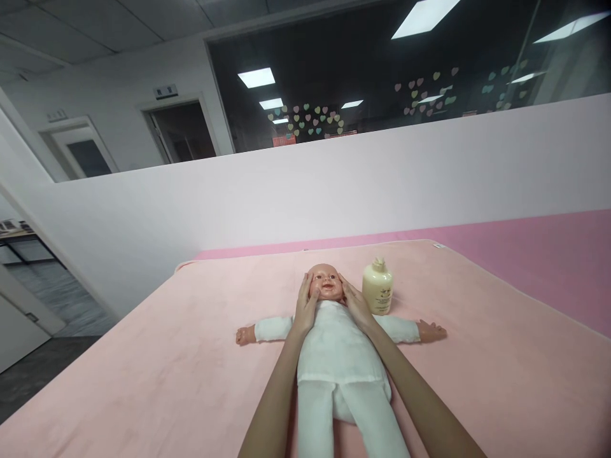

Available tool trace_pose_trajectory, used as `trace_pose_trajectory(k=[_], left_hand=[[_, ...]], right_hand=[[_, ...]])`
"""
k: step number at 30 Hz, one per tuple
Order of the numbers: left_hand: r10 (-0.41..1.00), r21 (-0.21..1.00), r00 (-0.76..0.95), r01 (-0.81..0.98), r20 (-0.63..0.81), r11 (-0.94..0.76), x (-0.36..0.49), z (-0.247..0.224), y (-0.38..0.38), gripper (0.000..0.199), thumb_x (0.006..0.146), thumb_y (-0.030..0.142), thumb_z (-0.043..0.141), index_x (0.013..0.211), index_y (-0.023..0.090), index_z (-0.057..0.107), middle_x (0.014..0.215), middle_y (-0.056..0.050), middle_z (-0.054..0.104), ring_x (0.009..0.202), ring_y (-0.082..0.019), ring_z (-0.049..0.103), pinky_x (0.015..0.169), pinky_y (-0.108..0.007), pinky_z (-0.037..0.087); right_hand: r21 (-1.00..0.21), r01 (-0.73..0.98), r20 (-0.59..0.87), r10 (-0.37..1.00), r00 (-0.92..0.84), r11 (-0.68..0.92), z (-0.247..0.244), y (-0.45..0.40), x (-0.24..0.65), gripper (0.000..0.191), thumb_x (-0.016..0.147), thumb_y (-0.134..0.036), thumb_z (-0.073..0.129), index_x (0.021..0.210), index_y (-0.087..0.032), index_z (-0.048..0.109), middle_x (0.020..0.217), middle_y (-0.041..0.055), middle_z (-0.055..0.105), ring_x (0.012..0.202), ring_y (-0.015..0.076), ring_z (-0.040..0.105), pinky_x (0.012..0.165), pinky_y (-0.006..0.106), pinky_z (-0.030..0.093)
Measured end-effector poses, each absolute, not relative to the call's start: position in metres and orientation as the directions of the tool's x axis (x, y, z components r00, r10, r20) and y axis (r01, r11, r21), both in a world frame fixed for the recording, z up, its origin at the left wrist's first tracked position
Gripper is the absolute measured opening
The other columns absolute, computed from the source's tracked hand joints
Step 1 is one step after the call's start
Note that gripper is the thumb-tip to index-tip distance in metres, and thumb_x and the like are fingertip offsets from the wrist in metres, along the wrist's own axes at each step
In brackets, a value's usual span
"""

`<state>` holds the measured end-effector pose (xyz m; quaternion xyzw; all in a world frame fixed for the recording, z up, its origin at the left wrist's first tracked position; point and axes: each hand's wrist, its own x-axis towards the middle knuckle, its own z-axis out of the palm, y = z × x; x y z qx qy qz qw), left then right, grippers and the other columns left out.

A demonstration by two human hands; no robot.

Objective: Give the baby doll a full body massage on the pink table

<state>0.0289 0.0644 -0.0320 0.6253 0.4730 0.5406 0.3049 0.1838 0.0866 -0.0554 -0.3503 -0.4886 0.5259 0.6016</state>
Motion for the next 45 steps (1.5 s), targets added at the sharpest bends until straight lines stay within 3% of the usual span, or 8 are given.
trace_pose_trajectory(k=[3, 7, 9, 18, 35, 37, 41, 45], left_hand=[[0.92, 0.898, -0.035, 0.235, 0.389, -0.371, 0.03, -0.03, 0.062, 0.058, 0.084, 0.049, 0.048, 0.136, 0.025, 0.038, 0.149, -0.003, 0.025, 0.138, -0.02, 0.019, 0.114, -0.037, 0.015], [0.921, 0.907, -0.032, 0.192, 0.387, -0.375, 0.032, -0.028, 0.058, 0.077, 0.069, 0.043, 0.069, 0.136, 0.027, 0.037, 0.15, -0.004, 0.022, 0.137, -0.024, 0.021, 0.111, -0.038, 0.025], [0.922, 0.91, -0.039, 0.177, 0.386, -0.374, 0.033, -0.028, 0.057, 0.08, 0.066, 0.041, 0.072, 0.136, 0.027, 0.037, 0.151, -0.005, 0.021, 0.137, -0.025, 0.022, 0.11, -0.038, 0.027], [0.915, 0.891, -0.033, 0.242, 0.403, -0.384, 0.029, -0.032, 0.063, 0.063, 0.077, 0.044, 0.059, 0.135, 0.027, 0.04, 0.149, -0.004, 0.025, 0.138, -0.022, 0.019, 0.113, -0.04, 0.019], [0.907, 0.894, -0.083, 0.228, 0.413, -0.386, 0.028, -0.037, 0.069, 0.054, 0.087, 0.051, 0.038, 0.133, 0.024, 0.043, 0.147, -0.003, 0.031, 0.136, -0.018, 0.024, 0.114, -0.037, 0.016], [0.908, 0.896, -0.087, 0.222, 0.411, -0.385, 0.028, -0.036, 0.068, 0.053, 0.087, 0.051, 0.04, 0.132, 0.024, 0.044, 0.146, -0.004, 0.033, 0.136, -0.019, 0.025, 0.114, -0.037, 0.017], [0.917, 0.9, -0.054, 0.227, 0.394, -0.373, 0.03, -0.031, 0.064, 0.066, 0.075, 0.047, 0.061, 0.134, 0.025, 0.041, 0.148, -0.004, 0.028, 0.137, -0.022, 0.023, 0.111, -0.037, 0.025], [0.905, 0.876, -0.036, 0.269, 0.424, -0.4, 0.03, -0.029, 0.062, 0.063, 0.078, 0.046, 0.058, 0.135, 0.025, 0.039, 0.148, -0.005, 0.028, 0.137, -0.021, 0.023, 0.112, -0.036, 0.023]], right_hand=[[-0.928, -0.307, 0.227, 0.974, -0.02, 0.21, -0.053, 0.085, 0.181, 0.067, 0.074, -0.057, 0.058, 0.131, -0.024, 0.046, 0.139, 0.0015, 0.041, 0.131, 0.0215, 0.034, 0.109, 0.039, 0.029], [-0.929, -0.295, 0.248, 0.968, -0.041, 0.225, -0.048, 0.081, 0.179, 0.085, 0.06, -0.044, 0.076, 0.135, -0.024, 0.041, 0.14, 0.0032, 0.039, 0.129, 0.0239, 0.037, 0.108, 0.039, 0.032], [-0.927, -0.303, 0.244, 0.969, -0.044, 0.22, -0.046, 0.079, 0.18, 0.085, 0.059, -0.043, 0.076, 0.134, -0.024, 0.041, 0.14, 0.0033, 0.039, 0.129, 0.0244, 0.037, 0.107, 0.04, 0.032], [-0.924, -0.276, 0.286, 0.957, -0.04, 0.265, -0.047, 0.081, 0.183, 0.072, 0.068, -0.051, 0.067, 0.131, -0.026, 0.045, 0.138, 0.0013, 0.042, 0.131, 0.0218, 0.034, 0.11, 0.041, 0.026], [-0.937, -0.295, 0.206, 0.978, -0.039, 0.185, -0.049, 0.083, 0.183, 0.063, 0.071, -0.059, 0.059, 0.127, -0.03, 0.05, 0.14, -0.0023, 0.039, 0.13, 0.0226, 0.036, 0.106, 0.04, 0.034], [-0.929, -0.331, 0.189, 0.981, -0.039, 0.166, -0.046, 0.081, 0.182, 0.066, 0.07, -0.059, 0.061, 0.127, -0.028, 0.05, 0.14, -0.0002, 0.039, 0.13, 0.0233, 0.036, 0.106, 0.041, 0.033], [-0.914, -0.353, 0.229, 0.973, -0.039, 0.201, -0.043, 0.079, 0.181, 0.08, 0.061, -0.049, 0.073, 0.131, -0.024, 0.046, 0.14, 0.0047, 0.039, 0.13, 0.024, 0.036, 0.107, 0.04, 0.031], [-0.918, -0.324, 0.263, 0.963, -0.064, 0.229, -0.045, 0.083, 0.182, 0.08, 0.063, -0.049, 0.072, 0.133, -0.024, 0.043, 0.141, 0.0043, 0.038, 0.131, 0.0223, 0.033, 0.109, 0.039, 0.028]])
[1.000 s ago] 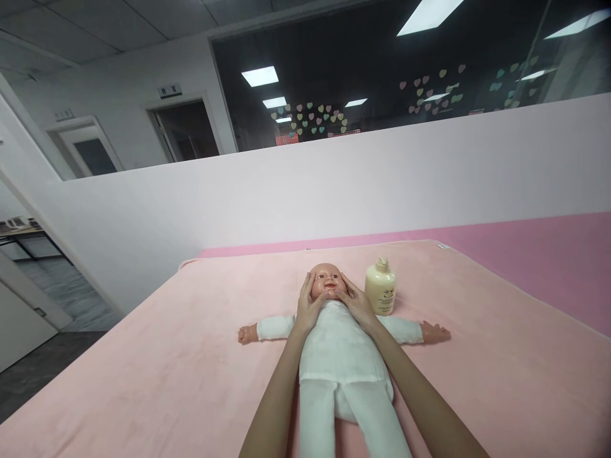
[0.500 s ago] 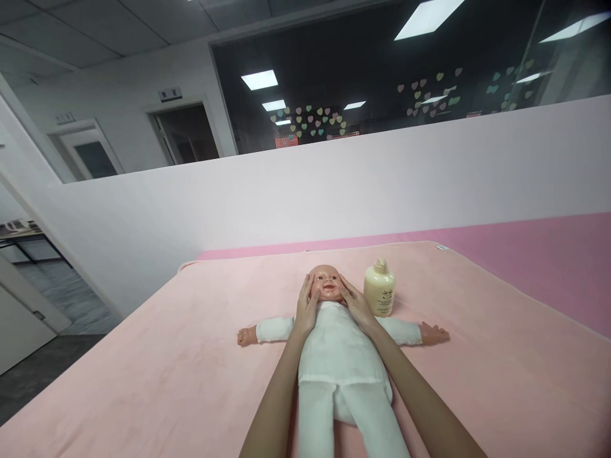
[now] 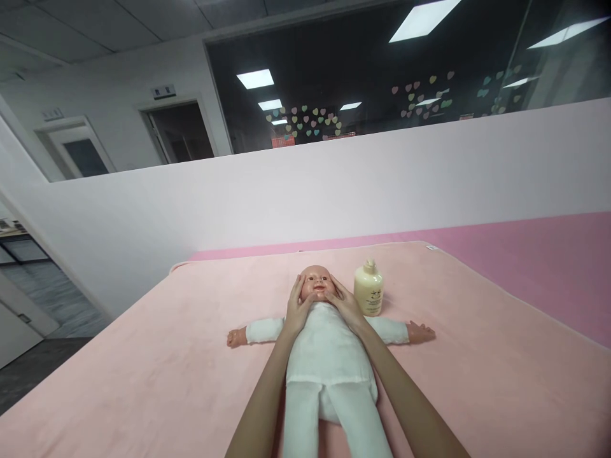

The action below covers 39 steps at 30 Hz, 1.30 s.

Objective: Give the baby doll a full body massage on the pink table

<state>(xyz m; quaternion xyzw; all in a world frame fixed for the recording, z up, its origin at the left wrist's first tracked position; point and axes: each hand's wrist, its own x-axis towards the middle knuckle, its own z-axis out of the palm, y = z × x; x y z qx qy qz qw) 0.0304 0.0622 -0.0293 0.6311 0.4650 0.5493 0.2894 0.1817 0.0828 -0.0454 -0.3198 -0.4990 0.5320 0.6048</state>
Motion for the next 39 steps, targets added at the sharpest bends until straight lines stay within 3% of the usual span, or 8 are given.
trace_pose_trajectory(k=[4, 8, 12, 16, 19, 23, 29, 39], left_hand=[[0.882, 0.837, -0.025, 0.331, 0.47, -0.436, 0.026, -0.033, 0.068, 0.055, 0.085, 0.049, 0.046, 0.134, 0.023, 0.041, 0.146, -0.005, 0.032, 0.136, -0.018, 0.024, 0.114, -0.035, 0.016], [0.898, 0.875, -0.123, 0.314, 0.423, -0.369, 0.026, -0.017, 0.069, 0.053, 0.087, 0.052, 0.038, 0.126, 0.02, 0.051, 0.138, -0.008, 0.045, 0.131, -0.02, 0.035, 0.111, -0.037, 0.023], [0.834, 0.852, -0.255, 0.343, 0.49, -0.396, 0.045, 0.035, 0.049, 0.046, 0.086, 0.049, 0.042, 0.118, 0.019, 0.056, 0.129, -0.009, 0.053, 0.123, -0.022, 0.044, 0.105, -0.038, 0.032], [0.893, 0.87, -0.008, 0.23, 0.451, -0.437, 0.092, 0.083, 0.027, 0.044, 0.085, 0.052, 0.04, 0.094, 0.017, 0.067, 0.105, -0.009, 0.066, 0.1, -0.022, 0.058, 0.096, -0.036, 0.04], [0.942, 1.0, 0.335, -0.018, 0.017, -0.011, 0.129, 0.09, 0.032, 0.061, 0.086, 0.059, 0.029, 0.088, 0.012, 0.068, 0.093, -0.014, 0.068, 0.092, -0.024, 0.062, 0.087, -0.037, 0.045], [0.816, 0.874, 0.526, -0.249, -0.239, 0.417, 0.157, 0.076, 0.056, 0.062, 0.088, 0.054, 0.026, 0.101, 0.006, 0.062, 0.105, -0.018, 0.064, 0.1, -0.024, 0.06, 0.089, -0.036, 0.044], [0.779, 0.708, 0.592, -0.461, -0.204, 0.535, 0.158, 0.063, 0.069, 0.062, 0.089, 0.052, 0.028, 0.115, 0.002, 0.054, 0.114, -0.021, 0.059, 0.109, -0.024, 0.056, 0.096, -0.036, 0.039], [0.751, 0.709, 0.639, -0.452, -0.167, 0.541, 0.153, 0.067, 0.07, 0.07, 0.088, 0.054, 0.029, 0.123, -0.003, 0.048, 0.121, -0.025, 0.055, 0.115, -0.027, 0.051, 0.101, -0.039, 0.033]], right_hand=[[-0.938, -0.219, 0.295, 0.951, -0.091, 0.269, -0.048, 0.087, 0.183, 0.073, 0.071, -0.057, 0.06, 0.134, -0.025, 0.041, 0.141, 0.0032, 0.04, 0.131, 0.0213, 0.033, 0.11, 0.04, 0.025], [-0.914, 0.146, 0.375, 0.925, -0.054, 0.379, -0.028, 0.077, 0.185, 0.054, 0.081, -0.049, 0.051, 0.129, -0.024, 0.049, 0.135, 0.0071, 0.047, 0.126, 0.0237, 0.041, 0.108, 0.039, 0.028], [-0.732, 0.494, 0.472, 0.872, -0.13, 0.469, 0.031, 0.051, 0.199, 0.027, 0.086, -0.031, 0.043, 0.091, -0.019, 0.067, 0.091, 0.012, 0.069, 0.097, 0.0253, 0.062, 0.092, 0.039, 0.042], [-0.576, 0.46, 0.785, 0.614, 0.082, 0.676, 0.082, 0.03, 0.234, 0.029, 0.087, -0.025, 0.038, 0.098, -0.02, 0.064, 0.1, 0.0074, 0.067, 0.096, 0.0195, 0.062, 0.089, 0.035, 0.046], [-0.57, 0.485, 0.815, 0.532, 0.231, 0.663, 0.087, 0.032, 0.263, 0.036, 0.084, -0.018, 0.032, 0.105, -0.019, 0.062, 0.107, 0.0083, 0.065, 0.102, 0.0195, 0.059, 0.091, 0.038, 0.046], [-0.653, 0.528, 0.731, 0.634, 0.252, 0.543, 0.068, 0.049, 0.284, 0.044, 0.078, -0.013, 0.029, 0.108, -0.016, 0.062, 0.114, 0.0105, 0.062, 0.11, 0.0218, 0.055, 0.096, 0.044, 0.043], [-0.692, 0.417, 0.703, 0.682, 0.201, 0.589, 0.047, 0.069, 0.28, 0.048, 0.07, -0.009, 0.034, 0.105, -0.018, 0.065, 0.115, 0.0065, 0.063, 0.116, 0.0199, 0.052, 0.105, 0.043, 0.037], [-0.733, 0.181, 0.666, 0.636, 0.391, 0.656, 0.012, 0.086, 0.269, 0.04, 0.073, -0.012, 0.037, 0.094, -0.019, 0.07, 0.101, 0.0041, 0.069, 0.103, 0.0184, 0.061, 0.106, 0.047, 0.034]])
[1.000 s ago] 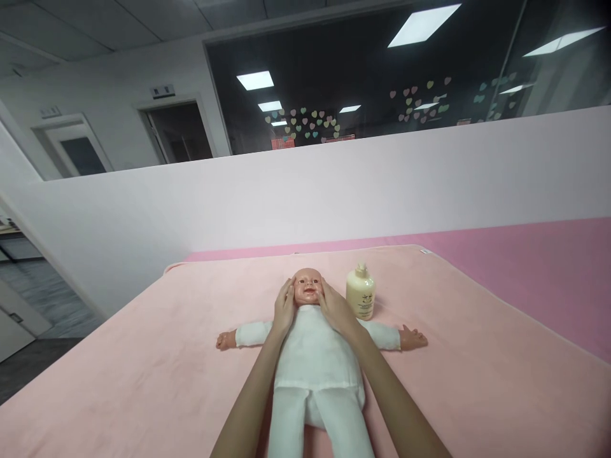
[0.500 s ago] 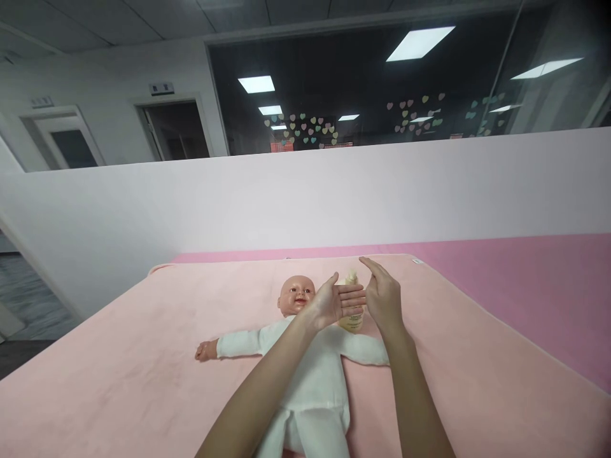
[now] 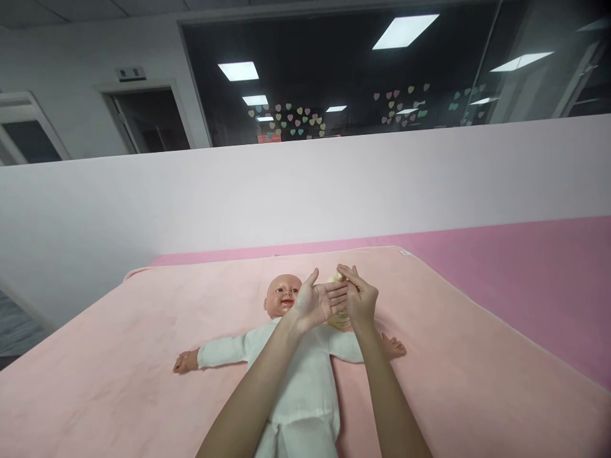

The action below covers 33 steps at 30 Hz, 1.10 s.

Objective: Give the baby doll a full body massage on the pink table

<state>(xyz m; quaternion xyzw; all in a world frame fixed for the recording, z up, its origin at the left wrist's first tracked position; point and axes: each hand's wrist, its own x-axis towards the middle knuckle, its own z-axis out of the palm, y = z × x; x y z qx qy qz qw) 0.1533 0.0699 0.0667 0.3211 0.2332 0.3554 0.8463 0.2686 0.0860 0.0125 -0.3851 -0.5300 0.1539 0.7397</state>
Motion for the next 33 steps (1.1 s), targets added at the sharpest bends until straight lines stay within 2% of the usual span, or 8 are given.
trace_pose_trajectory(k=[5, 7, 11, 14, 19, 24, 28, 33], left_hand=[[0.735, 0.708, 0.658, -0.44, -0.165, 0.552, 0.155, 0.072, 0.07, 0.074, 0.087, 0.058, 0.025, 0.125, -0.002, 0.045, 0.121, -0.025, 0.055, 0.115, -0.028, 0.051, 0.1, -0.043, 0.034], [0.729, 0.706, 0.665, -0.438, -0.161, 0.556, 0.156, 0.072, 0.071, 0.073, 0.088, 0.058, 0.025, 0.126, -0.001, 0.044, 0.121, -0.025, 0.054, 0.115, -0.028, 0.051, 0.1, -0.043, 0.034], [0.728, 0.7, 0.668, -0.448, -0.152, 0.556, 0.156, 0.072, 0.071, 0.072, 0.088, 0.056, 0.025, 0.127, -0.001, 0.043, 0.122, -0.024, 0.054, 0.114, -0.028, 0.052, 0.1, -0.043, 0.034], [0.744, 0.703, 0.646, -0.448, -0.172, 0.552, 0.155, 0.072, 0.07, 0.07, 0.089, 0.054, 0.025, 0.127, -0.002, 0.043, 0.121, -0.025, 0.054, 0.113, -0.028, 0.053, 0.099, -0.044, 0.034], [0.754, 0.707, 0.63, -0.447, -0.186, 0.548, 0.155, 0.073, 0.067, 0.066, 0.089, 0.051, 0.026, 0.127, 0.0, 0.043, 0.121, -0.024, 0.055, 0.112, -0.028, 0.054, 0.099, -0.043, 0.035], [0.761, 0.705, 0.627, -0.463, -0.168, 0.537, 0.156, 0.069, 0.068, 0.066, 0.089, 0.052, 0.026, 0.127, 0.001, 0.044, 0.119, -0.023, 0.056, 0.11, -0.027, 0.055, 0.097, -0.042, 0.037], [0.776, 0.688, 0.607, -0.49, -0.172, 0.536, 0.158, 0.063, 0.068, 0.065, 0.089, 0.052, 0.028, 0.124, 0.001, 0.047, 0.117, -0.022, 0.058, 0.109, -0.025, 0.056, 0.097, -0.038, 0.038], [0.787, 0.659, 0.591, -0.522, -0.178, 0.541, 0.157, 0.059, 0.068, 0.062, 0.09, 0.049, 0.029, 0.123, 0.0, 0.048, 0.116, -0.021, 0.059, 0.108, -0.023, 0.056, 0.096, -0.034, 0.038]], right_hand=[[-0.706, 0.305, 0.708, 0.615, 0.348, 0.64, 0.023, 0.082, 0.273, 0.043, 0.072, -0.009, 0.035, 0.092, -0.02, 0.07, 0.1, 0.0031, 0.069, 0.105, 0.0188, 0.06, 0.105, 0.047, 0.036], [-0.673, 0.364, 0.739, 0.597, 0.312, 0.643, 0.03, 0.08, 0.277, 0.047, 0.071, -0.007, 0.033, 0.099, -0.02, 0.068, 0.106, 0.0031, 0.067, 0.111, 0.0185, 0.056, 0.106, 0.047, 0.034], [-0.665, 0.407, 0.743, 0.611, 0.273, 0.626, 0.032, 0.079, 0.279, 0.055, 0.07, -0.006, 0.032, 0.115, -0.02, 0.061, 0.12, 0.0029, 0.059, 0.12, 0.0174, 0.048, 0.105, 0.042, 0.039], [-0.638, 0.373, 0.767, 0.594, 0.241, 0.673, 0.022, 0.083, 0.274, 0.051, 0.071, -0.006, 0.032, 0.107, -0.019, 0.065, 0.114, 0.0032, 0.063, 0.116, 0.0171, 0.052, 0.106, 0.042, 0.036], [-0.661, 0.281, 0.748, 0.587, 0.309, 0.695, 0.007, 0.09, 0.267, 0.047, 0.074, -0.009, 0.032, 0.102, -0.021, 0.067, 0.112, 0.0035, 0.064, 0.114, 0.0186, 0.054, 0.105, 0.046, 0.037], [-0.648, 0.365, 0.76, 0.601, 0.247, 0.669, 0.018, 0.084, 0.272, 0.055, 0.068, -0.006, 0.032, 0.11, -0.021, 0.064, 0.115, 0.0022, 0.063, 0.118, 0.0178, 0.05, 0.107, 0.045, 0.034], [-0.648, 0.4, 0.755, 0.615, 0.226, 0.648, 0.029, 0.079, 0.277, 0.059, 0.063, -0.005, 0.033, 0.111, -0.023, 0.063, 0.128, 0.0013, 0.054, 0.126, 0.0178, 0.042, 0.105, 0.043, 0.037], [-0.722, 0.222, 0.692, 0.681, 0.24, 0.656, 0.015, 0.086, 0.272, 0.053, 0.063, -0.006, 0.032, 0.1, -0.022, 0.067, 0.116, 0.0038, 0.062, 0.119, 0.0168, 0.048, 0.103, 0.042, 0.039]])
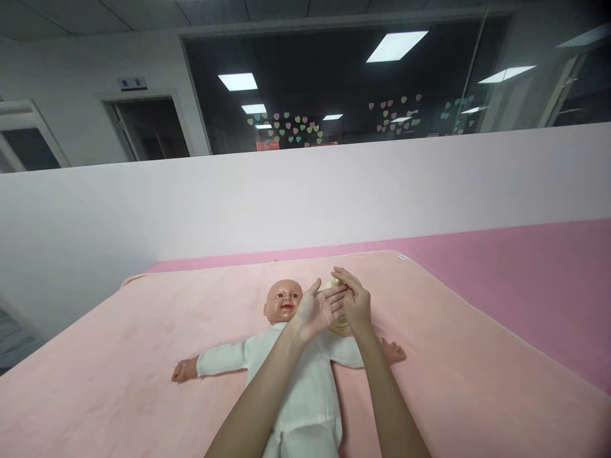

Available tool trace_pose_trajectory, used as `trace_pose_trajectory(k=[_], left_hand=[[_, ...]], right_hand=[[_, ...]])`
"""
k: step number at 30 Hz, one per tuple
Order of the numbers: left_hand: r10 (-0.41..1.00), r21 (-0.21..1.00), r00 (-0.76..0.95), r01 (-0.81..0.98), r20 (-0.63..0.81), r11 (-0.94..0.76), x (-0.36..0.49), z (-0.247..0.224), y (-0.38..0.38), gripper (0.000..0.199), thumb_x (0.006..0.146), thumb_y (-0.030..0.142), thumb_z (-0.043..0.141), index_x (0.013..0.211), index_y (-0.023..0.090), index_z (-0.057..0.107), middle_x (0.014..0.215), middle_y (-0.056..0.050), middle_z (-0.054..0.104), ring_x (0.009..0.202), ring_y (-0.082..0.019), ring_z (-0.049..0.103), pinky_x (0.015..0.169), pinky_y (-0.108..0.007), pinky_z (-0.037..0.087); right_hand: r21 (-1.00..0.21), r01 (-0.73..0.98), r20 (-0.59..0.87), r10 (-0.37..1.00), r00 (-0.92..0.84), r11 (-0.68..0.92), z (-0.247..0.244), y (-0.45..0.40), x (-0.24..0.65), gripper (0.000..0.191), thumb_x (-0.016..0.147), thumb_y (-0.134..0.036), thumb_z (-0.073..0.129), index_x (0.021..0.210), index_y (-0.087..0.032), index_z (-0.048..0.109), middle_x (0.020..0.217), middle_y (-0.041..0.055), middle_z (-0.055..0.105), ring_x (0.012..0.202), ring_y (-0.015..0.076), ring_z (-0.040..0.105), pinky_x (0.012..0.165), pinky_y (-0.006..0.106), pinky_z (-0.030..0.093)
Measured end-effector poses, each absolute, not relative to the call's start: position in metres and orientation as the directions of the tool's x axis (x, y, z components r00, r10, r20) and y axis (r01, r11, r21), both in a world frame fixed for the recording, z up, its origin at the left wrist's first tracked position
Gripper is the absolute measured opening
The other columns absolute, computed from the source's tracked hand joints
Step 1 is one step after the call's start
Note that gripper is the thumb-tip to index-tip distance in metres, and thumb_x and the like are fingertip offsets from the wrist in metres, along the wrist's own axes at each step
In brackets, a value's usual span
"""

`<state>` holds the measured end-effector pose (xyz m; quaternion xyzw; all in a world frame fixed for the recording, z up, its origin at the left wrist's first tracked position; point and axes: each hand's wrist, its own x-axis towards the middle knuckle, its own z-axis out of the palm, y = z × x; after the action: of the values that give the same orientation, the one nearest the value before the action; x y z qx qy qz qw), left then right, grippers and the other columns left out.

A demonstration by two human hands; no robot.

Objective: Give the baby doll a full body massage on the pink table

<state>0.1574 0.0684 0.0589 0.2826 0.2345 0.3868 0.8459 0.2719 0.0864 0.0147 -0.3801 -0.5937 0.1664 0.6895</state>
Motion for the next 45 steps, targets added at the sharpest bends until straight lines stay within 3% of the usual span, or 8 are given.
trace_pose_trajectory(k=[10, 16, 21, 28, 33, 39, 42, 45], left_hand=[[0.846, 0.765, 0.49, -0.456, -0.21, 0.454, 0.16, 0.062, 0.053, 0.044, 0.091, 0.035, 0.033, 0.118, 0.008, 0.055, 0.125, -0.016, 0.055, 0.115, -0.021, 0.052, 0.099, -0.034, 0.037], [0.978, 0.991, 0.164, 0.003, 0.131, -0.133, 0.1, 0.037, -0.017, 0.034, 0.086, 0.037, 0.044, 0.105, 0.019, 0.067, 0.121, -0.007, 0.06, 0.123, -0.025, 0.043, 0.111, -0.039, 0.019], [0.891, 0.891, 0.419, 0.316, 0.178, -0.326, 0.053, 0.025, -0.08, 0.031, 0.081, 0.037, 0.052, 0.107, 0.027, 0.066, 0.135, -0.004, 0.048, 0.136, -0.025, 0.024, 0.113, -0.042, -0.003], [0.903, 0.803, 0.381, 0.465, 0.198, -0.373, 0.054, 0.01, -0.082, 0.039, 0.082, 0.042, 0.05, 0.119, 0.034, 0.056, 0.145, 0.0, 0.035, 0.14, -0.022, 0.011, 0.107, -0.044, -0.018], [0.949, 0.855, 0.227, 0.425, 0.218, -0.298, 0.053, -0.004, -0.076, 0.042, 0.077, 0.043, 0.056, 0.117, 0.031, 0.057, 0.148, -0.002, 0.029, 0.14, -0.023, 0.005, 0.108, -0.048, -0.013], [0.982, 0.911, 0.056, 0.369, 0.178, -0.186, 0.04, -0.021, -0.064, 0.058, 0.073, 0.04, 0.058, 0.128, 0.026, 0.044, 0.151, -0.006, 0.019, 0.141, -0.021, 0.0, 0.108, -0.044, -0.015], [0.98, 0.929, 0.007, 0.316, 0.201, -0.193, 0.034, -0.029, -0.058, 0.06, 0.076, 0.036, 0.055, 0.132, 0.02, 0.039, 0.15, -0.009, 0.02, 0.14, -0.021, 0.006, 0.11, -0.039, -0.009], [0.967, 0.932, -0.032, 0.277, 0.254, -0.235, 0.032, -0.034, -0.057, 0.057, 0.08, 0.03, 0.048, 0.134, 0.016, 0.038, 0.148, -0.01, 0.026, 0.138, -0.019, 0.018, 0.113, -0.034, 0.002]], right_hand=[[-0.748, 0.236, 0.664, 0.703, 0.257, 0.62, 0.009, 0.087, 0.273, 0.055, 0.062, -0.007, 0.032, 0.1, -0.023, 0.068, 0.116, 0.003, 0.062, 0.116, 0.0175, 0.048, 0.103, 0.044, 0.036], [-0.732, 0.316, 0.681, 0.674, 0.287, 0.604, 0.044, 0.058, 0.286, 0.069, 0.068, -0.012, 0.041, 0.134, -0.029, 0.039, 0.144, -0.0008, 0.035, 0.134, 0.0197, 0.025, 0.11, 0.048, 0.021], [-0.648, 0.325, 0.762, 0.581, 0.287, 0.689, 0.085, 0.012, 0.281, 0.06, 0.076, -0.019, 0.044, 0.134, -0.031, 0.039, 0.143, 0.0, 0.036, 0.134, 0.0212, 0.028, 0.109, 0.048, 0.025], [-0.692, 0.226, 0.696, 0.717, -0.044, 0.685, 0.029, -0.032, 0.227, 0.033, 0.074, -0.021, 0.047, 0.1, -0.023, 0.066, 0.11, 0.0055, 0.064, 0.109, 0.0217, 0.055, 0.1, 0.045, 0.038], [-0.785, 0.171, 0.589, 0.803, -0.096, 0.596, -0.019, -0.05, 0.195, 0.03, 0.071, -0.015, 0.042, 0.084, -0.019, 0.068, 0.088, 0.0047, 0.069, 0.087, 0.0191, 0.063, 0.084, 0.038, 0.049], [-0.691, 0.237, 0.65, 0.731, -0.21, 0.683, -0.024, -0.056, 0.192, 0.03, 0.068, -0.011, 0.041, 0.074, -0.02, 0.069, 0.09, 0.004, 0.07, 0.085, 0.018, 0.065, 0.079, 0.034, 0.051], [-0.655, 0.259, 0.635, 0.702, -0.321, 0.71, -0.027, -0.057, 0.193, 0.03, 0.071, -0.013, 0.044, 0.081, -0.022, 0.071, 0.098, 0.0031, 0.069, 0.096, 0.019, 0.064, 0.094, 0.041, 0.044], [-0.623, 0.376, 0.545, 0.725, -0.42, 0.686, -0.031, -0.054, 0.192, 0.031, 0.08, -0.023, 0.046, 0.103, -0.026, 0.066, 0.112, 0.0027, 0.064, 0.115, 0.0219, 0.053, 0.107, 0.057, 0.017]])
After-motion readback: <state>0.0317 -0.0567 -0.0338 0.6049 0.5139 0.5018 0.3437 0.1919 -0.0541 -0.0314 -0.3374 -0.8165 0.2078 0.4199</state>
